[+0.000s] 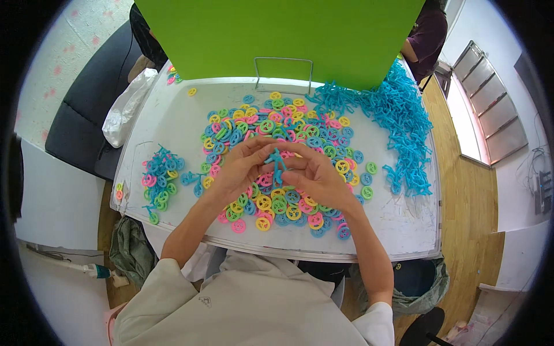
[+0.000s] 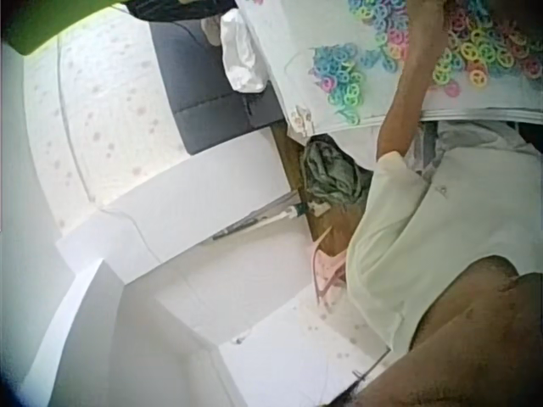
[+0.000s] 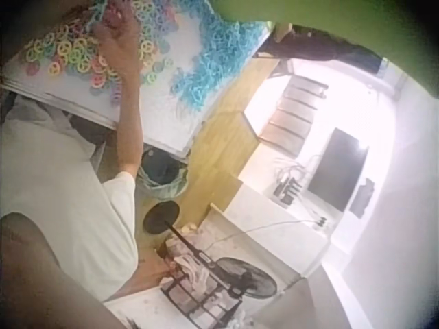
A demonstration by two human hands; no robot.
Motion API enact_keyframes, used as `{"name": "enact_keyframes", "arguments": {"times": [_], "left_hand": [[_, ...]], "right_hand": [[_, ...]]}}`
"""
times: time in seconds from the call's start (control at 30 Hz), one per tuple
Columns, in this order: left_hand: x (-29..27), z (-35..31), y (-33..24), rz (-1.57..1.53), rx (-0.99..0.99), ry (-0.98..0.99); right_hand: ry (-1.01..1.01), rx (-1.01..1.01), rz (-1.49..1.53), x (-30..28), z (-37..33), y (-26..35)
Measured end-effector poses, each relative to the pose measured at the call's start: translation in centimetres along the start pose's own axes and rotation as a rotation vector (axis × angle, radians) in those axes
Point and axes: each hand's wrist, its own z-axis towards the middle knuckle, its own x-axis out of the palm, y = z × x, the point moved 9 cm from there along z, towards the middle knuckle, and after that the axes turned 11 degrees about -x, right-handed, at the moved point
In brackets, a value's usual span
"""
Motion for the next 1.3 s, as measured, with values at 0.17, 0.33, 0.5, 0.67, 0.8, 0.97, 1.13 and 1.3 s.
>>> {"name": "enact_keyframes", "arguments": {"times": [0.17, 0.33, 0.5, 0.67, 0.8, 0.97, 1.13, 1.3], "left_hand": [[0.2, -0.7, -2.5, 0.415, 0.189, -0.139], [-0.4, -1.9, -2.8, 1.464, 0.421, -0.495], [0.0, -1.6, -1.8, 1.523, 0.565, -0.459], [1.4, -2.0, -2.9, 1.475, 0.776, -0.498], [-1.0, -1.1, -3.4, 0.772, 0.367, -0.386], [0.0, -0.5, -1.6, 0.348, 0.145, -0.119], [-0.2, -0.7, -1.1, 0.46, 0.167, -0.155], [-0.2, 0.0, -0.5, 0.327, 0.141, -0.154]], "right_hand": [[-0.125, 0.066, -0.25, -2.5, -0.2, -1.0], [-0.337, 0.0, -0.202, -4.2, -0.3, -0.6], [-0.403, 0.026, -0.149, -4.8, -0.7, -1.6], [-0.429, 0.063, -0.299, -5.8, -1.0, -0.8], [-0.466, 0.012, -0.396, -6.2, -1.0, -0.5], [-0.502, -0.006, -0.395, -5.4, -0.9, -0.9], [-0.477, 0.009, -0.4, -4.9, -0.8, -1.2], [-0.576, -0.004, -0.459, -5.0, -1.6, -1.2]]}}
